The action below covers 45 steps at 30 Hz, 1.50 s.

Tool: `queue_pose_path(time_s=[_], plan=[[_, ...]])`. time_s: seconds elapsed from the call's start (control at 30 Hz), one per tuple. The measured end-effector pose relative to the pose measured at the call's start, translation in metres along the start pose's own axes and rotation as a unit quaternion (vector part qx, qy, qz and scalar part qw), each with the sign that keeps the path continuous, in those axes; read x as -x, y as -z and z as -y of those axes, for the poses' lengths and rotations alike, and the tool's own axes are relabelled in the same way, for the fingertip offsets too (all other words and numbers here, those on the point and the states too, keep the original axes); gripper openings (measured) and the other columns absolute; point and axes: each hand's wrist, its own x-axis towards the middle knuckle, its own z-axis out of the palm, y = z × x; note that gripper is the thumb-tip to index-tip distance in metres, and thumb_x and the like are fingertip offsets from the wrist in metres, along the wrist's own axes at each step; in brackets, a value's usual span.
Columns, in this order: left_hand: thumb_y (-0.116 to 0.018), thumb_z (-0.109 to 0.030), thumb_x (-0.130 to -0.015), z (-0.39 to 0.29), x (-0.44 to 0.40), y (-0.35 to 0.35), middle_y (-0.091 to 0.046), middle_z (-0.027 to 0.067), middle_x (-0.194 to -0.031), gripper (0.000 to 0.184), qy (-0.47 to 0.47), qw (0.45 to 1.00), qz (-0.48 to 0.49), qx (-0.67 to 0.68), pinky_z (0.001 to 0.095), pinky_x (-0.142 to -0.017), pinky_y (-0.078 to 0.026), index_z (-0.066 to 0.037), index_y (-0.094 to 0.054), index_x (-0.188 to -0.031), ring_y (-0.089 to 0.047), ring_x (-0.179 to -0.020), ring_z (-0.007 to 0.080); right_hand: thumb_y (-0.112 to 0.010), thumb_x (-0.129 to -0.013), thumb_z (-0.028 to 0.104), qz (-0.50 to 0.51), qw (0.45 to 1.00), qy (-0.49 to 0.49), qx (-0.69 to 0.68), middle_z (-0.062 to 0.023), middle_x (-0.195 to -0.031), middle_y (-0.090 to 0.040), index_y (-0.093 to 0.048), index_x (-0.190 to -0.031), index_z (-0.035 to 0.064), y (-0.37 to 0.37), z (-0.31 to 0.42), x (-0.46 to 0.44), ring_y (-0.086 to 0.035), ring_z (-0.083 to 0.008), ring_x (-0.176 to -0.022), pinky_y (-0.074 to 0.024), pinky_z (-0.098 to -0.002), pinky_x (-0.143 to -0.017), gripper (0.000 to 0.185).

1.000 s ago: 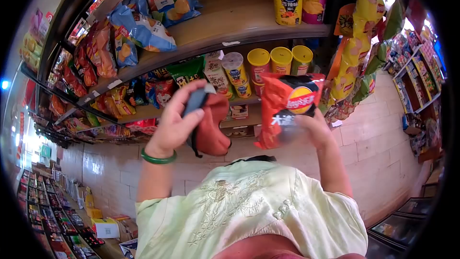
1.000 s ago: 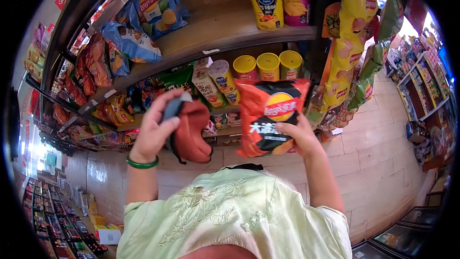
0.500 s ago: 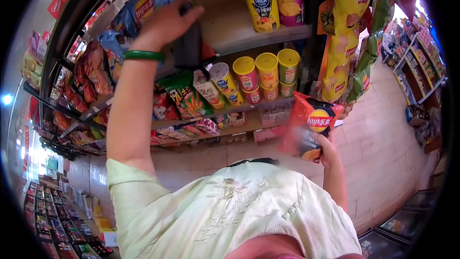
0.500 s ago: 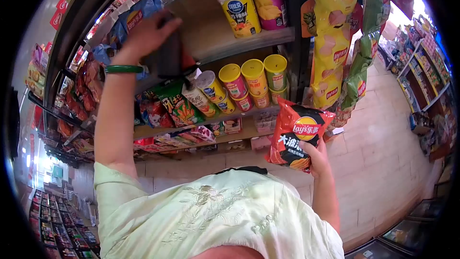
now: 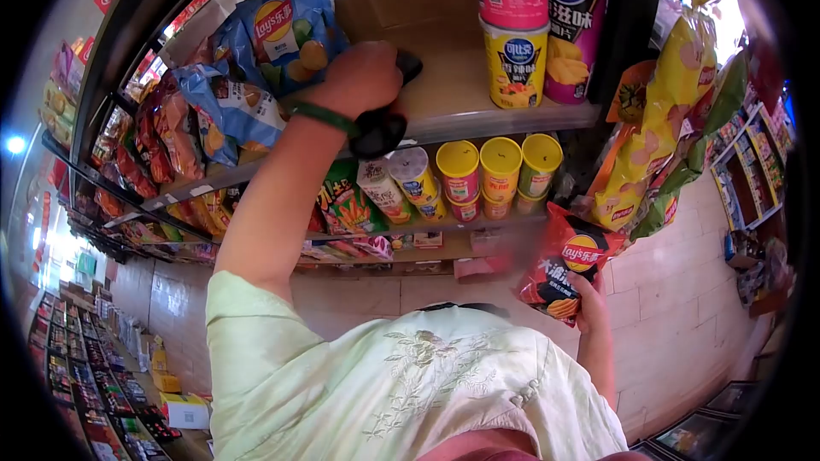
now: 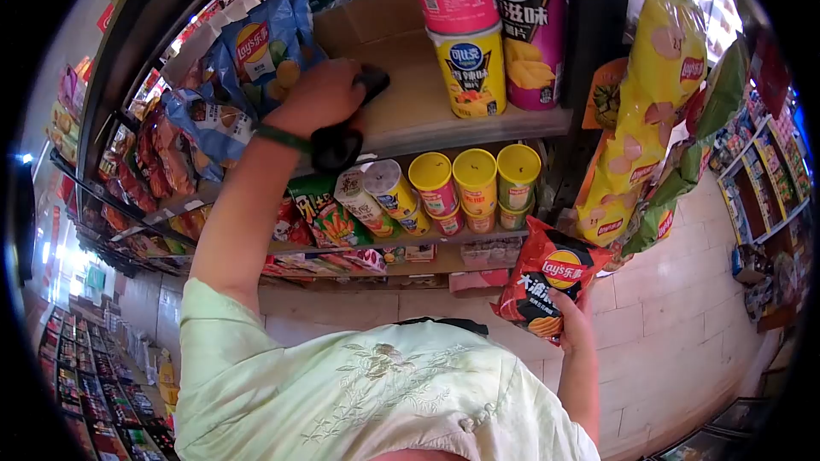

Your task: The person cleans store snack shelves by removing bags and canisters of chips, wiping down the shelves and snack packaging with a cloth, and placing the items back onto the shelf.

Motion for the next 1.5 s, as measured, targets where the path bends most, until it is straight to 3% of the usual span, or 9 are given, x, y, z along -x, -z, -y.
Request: queue_pose_path(time_s=[0.2,0.37,0.5,0.73,0.8,1.07,1.17,1.33,1.5], plan=[[-0.057,-0.023,-0.078,0.005,-0.058,0.029,-0.065,0.0199,-0.089,0.025,0.084,0.984,-0.155,-0.038,0.0456,-0.078,-0.050,-0.001,-0.066,-0.087,-0.062,-0.088,0.0382,-0.066,-0.074,-0.002,-0.028,1.000,-0.002,0.014,-0.0120,-0.105,-0.062,-0.043,-0.123,0.0026,-0.007,-0.004,0.000,-0.065,-0.0223,-0.088,-0.0552,-0.0349,-0.074,0.054],[-0.052,-0.025,-0.081,0.028,-0.112,-0.027,-0.064,0.0182,-0.106,0.031,0.032,0.977,0.133,-0.162,0.0397,-0.084,-0.051,-0.005,-0.068,-0.098,-0.062,-0.100,0.0335,-0.064,-0.074,-0.003,-0.061,0.997,0.036,0.009,-0.0120,-0.107,-0.060,-0.043,-0.123,0.0030,-0.001,-0.010,0.006,-0.063,-0.0225,-0.092,-0.0543,-0.0339,-0.077,0.054],[-0.049,-0.027,-0.083,0.010,-0.132,-0.029,-0.062,0.0173,-0.112,0.034,0.077,0.990,0.105,-0.059,0.0406,-0.089,-0.048,-0.006,-0.068,-0.102,-0.060,-0.104,0.0317,-0.061,-0.075,-0.004,-0.120,0.992,0.028,-0.024,-0.0118,-0.103,-0.061,-0.044,-0.122,0.0027,0.009,-0.019,0.018,-0.064,-0.0221,-0.086,-0.0550,-0.0347,-0.074,0.051],[-0.044,-0.025,-0.088,0.005,-0.223,-0.092,-0.059,0.0183,-0.119,0.036,-0.104,0.984,0.142,0.032,0.0400,-0.093,-0.045,-0.006,-0.064,-0.111,-0.058,-0.109,0.0301,-0.058,-0.075,-0.005,-0.153,0.985,0.063,-0.045,-0.0107,-0.102,-0.062,-0.045,-0.121,0.0026,0.011,-0.026,0.026,-0.065,-0.0220,-0.086,-0.0551,-0.0347,-0.075,0.048],[-0.043,-0.026,-0.090,-0.012,-0.217,-0.083,-0.058,0.0177,-0.120,0.037,-0.197,0.973,0.114,0.028,0.0401,-0.093,-0.045,-0.006,-0.062,-0.114,-0.057,-0.110,0.0301,-0.059,-0.075,-0.005,-0.144,0.987,0.065,-0.036,-0.0107,-0.103,-0.062,-0.045,-0.120,0.0027,0.011,-0.029,0.024,-0.064,-0.0217,-0.086,-0.0549,-0.0345,-0.075,0.048],[-0.038,-0.026,-0.093,-0.056,-0.137,-0.008,-0.054,0.0104,-0.129,0.038,-0.071,0.956,0.183,0.220,0.0385,-0.097,-0.042,-0.024,-0.052,-0.129,-0.053,-0.116,0.0268,-0.060,-0.075,-0.005,-0.127,0.991,0.042,-0.014,-0.0124,-0.106,-0.060,-0.042,-0.123,0.0035,-0.005,-0.027,0.018,-0.065,-0.0229,-0.087,-0.0559,-0.0350,-0.074,0.051],[-0.038,-0.024,-0.093,-0.042,-0.134,-0.021,-0.057,0.0108,-0.125,0.039,-0.193,0.964,0.123,0.138,0.0394,-0.086,-0.049,-0.024,-0.053,-0.128,-0.059,-0.106,0.0256,-0.061,-0.076,-0.004,-0.119,0.993,0.017,0.005,-0.0136,-0.107,-0.060,-0.040,-0.124,0.0036,-0.004,-0.029,0.014,-0.065,-0.0245,-0.087,-0.0567,-0.0370,-0.073,0.053],[-0.040,-0.015,-0.088,-0.035,-0.106,-0.023,-0.062,0.0120,-0.112,0.043,-0.147,0.942,0.181,0.241,0.0435,-0.067,-0.053,-0.021,-0.051,-0.130,-0.065,-0.089,0.0236,-0.061,-0.076,-0.004,-0.088,0.996,0.016,0.021,-0.0130,-0.106,-0.060,-0.041,-0.124,0.0036,-0.008,-0.026,0.002,-0.064,-0.0241,-0.088,-0.0558,-0.0356,-0.074,0.053],[-0.049,-0.004,-0.083,-0.036,-0.040,0.011,-0.059,0.0174,-0.117,0.037,-0.264,0.926,0.182,0.199,0.0373,-0.083,-0.046,-0.007,-0.059,-0.119,-0.059,-0.102,0.0310,-0.065,-0.074,-0.002,-0.079,0.995,0.001,0.056,-0.0121,-0.105,-0.060,-0.043,-0.121,0.0037,-0.014,-0.018,-0.004,-0.063,-0.0227,-0.091,-0.0541,-0.0341,-0.077,0.052]])
